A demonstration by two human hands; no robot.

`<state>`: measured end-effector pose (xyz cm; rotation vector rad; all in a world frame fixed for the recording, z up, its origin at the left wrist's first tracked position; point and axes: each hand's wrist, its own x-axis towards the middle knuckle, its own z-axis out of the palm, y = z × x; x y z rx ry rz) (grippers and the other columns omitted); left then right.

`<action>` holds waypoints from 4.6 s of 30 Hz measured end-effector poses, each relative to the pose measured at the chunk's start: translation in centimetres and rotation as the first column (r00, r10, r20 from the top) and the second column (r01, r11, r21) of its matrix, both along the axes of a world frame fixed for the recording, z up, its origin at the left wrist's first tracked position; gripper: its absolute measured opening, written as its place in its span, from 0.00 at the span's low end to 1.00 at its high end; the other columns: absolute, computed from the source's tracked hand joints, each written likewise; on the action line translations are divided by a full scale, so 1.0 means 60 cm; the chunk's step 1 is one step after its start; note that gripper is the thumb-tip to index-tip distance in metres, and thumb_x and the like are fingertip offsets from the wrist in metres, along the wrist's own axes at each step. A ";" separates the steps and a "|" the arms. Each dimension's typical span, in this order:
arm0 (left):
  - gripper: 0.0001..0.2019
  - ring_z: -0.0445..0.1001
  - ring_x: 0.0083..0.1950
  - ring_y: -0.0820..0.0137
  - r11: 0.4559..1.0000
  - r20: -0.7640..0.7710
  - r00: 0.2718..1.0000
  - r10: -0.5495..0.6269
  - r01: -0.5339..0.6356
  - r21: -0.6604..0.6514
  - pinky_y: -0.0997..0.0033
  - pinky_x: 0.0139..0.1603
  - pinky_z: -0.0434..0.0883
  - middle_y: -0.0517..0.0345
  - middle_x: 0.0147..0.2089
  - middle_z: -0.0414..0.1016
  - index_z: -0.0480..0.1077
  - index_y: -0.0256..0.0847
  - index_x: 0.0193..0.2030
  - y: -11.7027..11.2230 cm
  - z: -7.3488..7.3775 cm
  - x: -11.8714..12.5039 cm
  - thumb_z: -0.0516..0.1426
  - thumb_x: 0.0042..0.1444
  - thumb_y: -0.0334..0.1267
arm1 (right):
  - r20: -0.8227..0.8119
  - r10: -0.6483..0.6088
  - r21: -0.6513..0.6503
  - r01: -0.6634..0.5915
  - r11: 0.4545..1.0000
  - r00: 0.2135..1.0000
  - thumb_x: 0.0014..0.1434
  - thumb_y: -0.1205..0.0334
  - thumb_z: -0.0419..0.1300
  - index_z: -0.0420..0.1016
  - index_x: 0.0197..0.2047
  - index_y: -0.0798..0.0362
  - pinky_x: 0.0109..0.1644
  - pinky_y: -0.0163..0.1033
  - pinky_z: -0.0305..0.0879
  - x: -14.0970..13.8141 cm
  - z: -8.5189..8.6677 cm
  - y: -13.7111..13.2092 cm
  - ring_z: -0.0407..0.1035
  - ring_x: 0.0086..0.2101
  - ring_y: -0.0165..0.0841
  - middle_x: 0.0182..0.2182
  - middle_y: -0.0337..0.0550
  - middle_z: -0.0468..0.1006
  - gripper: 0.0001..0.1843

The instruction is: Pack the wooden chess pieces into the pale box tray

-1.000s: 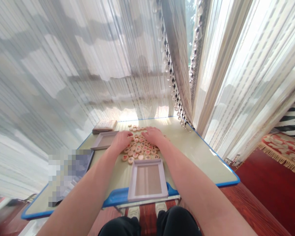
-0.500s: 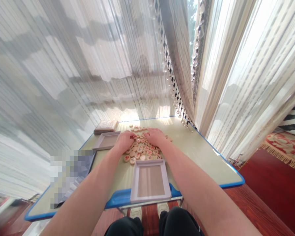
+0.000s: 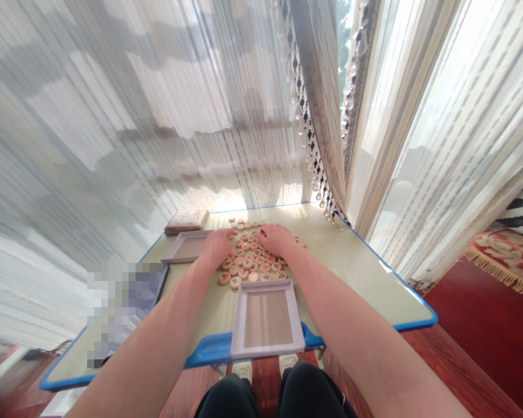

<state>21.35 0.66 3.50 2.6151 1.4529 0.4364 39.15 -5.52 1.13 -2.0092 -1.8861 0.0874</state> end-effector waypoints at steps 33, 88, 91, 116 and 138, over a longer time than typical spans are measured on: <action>0.11 0.72 0.30 0.72 0.941 -0.156 0.936 -0.316 0.289 -0.174 0.76 0.29 0.63 0.59 0.28 0.77 0.78 0.41 0.30 -0.067 0.059 -0.039 0.54 0.42 0.31 | 0.037 0.274 0.053 -0.276 0.960 0.961 0.54 0.58 0.59 0.76 0.39 0.52 0.39 0.36 0.60 -0.059 0.038 -0.058 0.68 0.38 0.36 0.38 0.46 0.77 0.11; 0.10 0.73 0.33 0.68 0.996 -0.281 0.959 0.025 -0.049 -0.076 0.76 0.30 0.63 0.57 0.31 0.78 0.75 0.42 0.30 -0.057 0.059 -0.054 0.54 0.40 0.31 | 0.027 0.209 -0.010 -0.209 0.978 0.977 0.55 0.66 0.50 0.78 0.35 0.53 0.33 0.33 0.57 -0.082 0.053 -0.069 0.68 0.32 0.32 0.33 0.44 0.79 0.14; 0.10 0.73 0.33 0.68 0.997 -0.256 0.967 -0.008 -0.010 -0.071 0.75 0.30 0.64 0.58 0.31 0.78 0.75 0.42 0.30 -0.060 0.061 -0.053 0.55 0.41 0.33 | -0.058 0.242 -0.072 -0.246 0.966 0.968 0.53 0.65 0.53 0.78 0.35 0.51 0.30 0.32 0.56 -0.074 0.067 -0.079 0.66 0.27 0.30 0.29 0.40 0.78 0.12; 0.12 0.72 0.32 0.68 0.975 -0.010 0.991 -0.136 0.136 0.178 0.73 0.32 0.62 0.53 0.30 0.77 0.74 0.40 0.27 -0.058 0.035 -0.025 0.50 0.51 0.38 | -0.002 0.158 -0.062 -0.158 0.986 0.987 0.51 0.50 0.58 0.77 0.36 0.49 0.31 0.33 0.55 -0.086 0.045 -0.064 0.68 0.31 0.32 0.30 0.40 0.77 0.14; 0.13 0.74 0.38 0.63 0.975 0.011 0.984 0.176 -0.176 0.135 0.70 0.35 0.65 0.49 0.34 0.77 0.75 0.41 0.31 -0.069 0.022 -0.037 0.51 0.53 0.41 | 0.127 0.164 -0.096 -0.152 0.984 0.978 0.56 0.42 0.52 0.79 0.35 0.51 0.31 0.35 0.57 -0.078 0.050 -0.072 0.69 0.30 0.34 0.30 0.44 0.79 0.23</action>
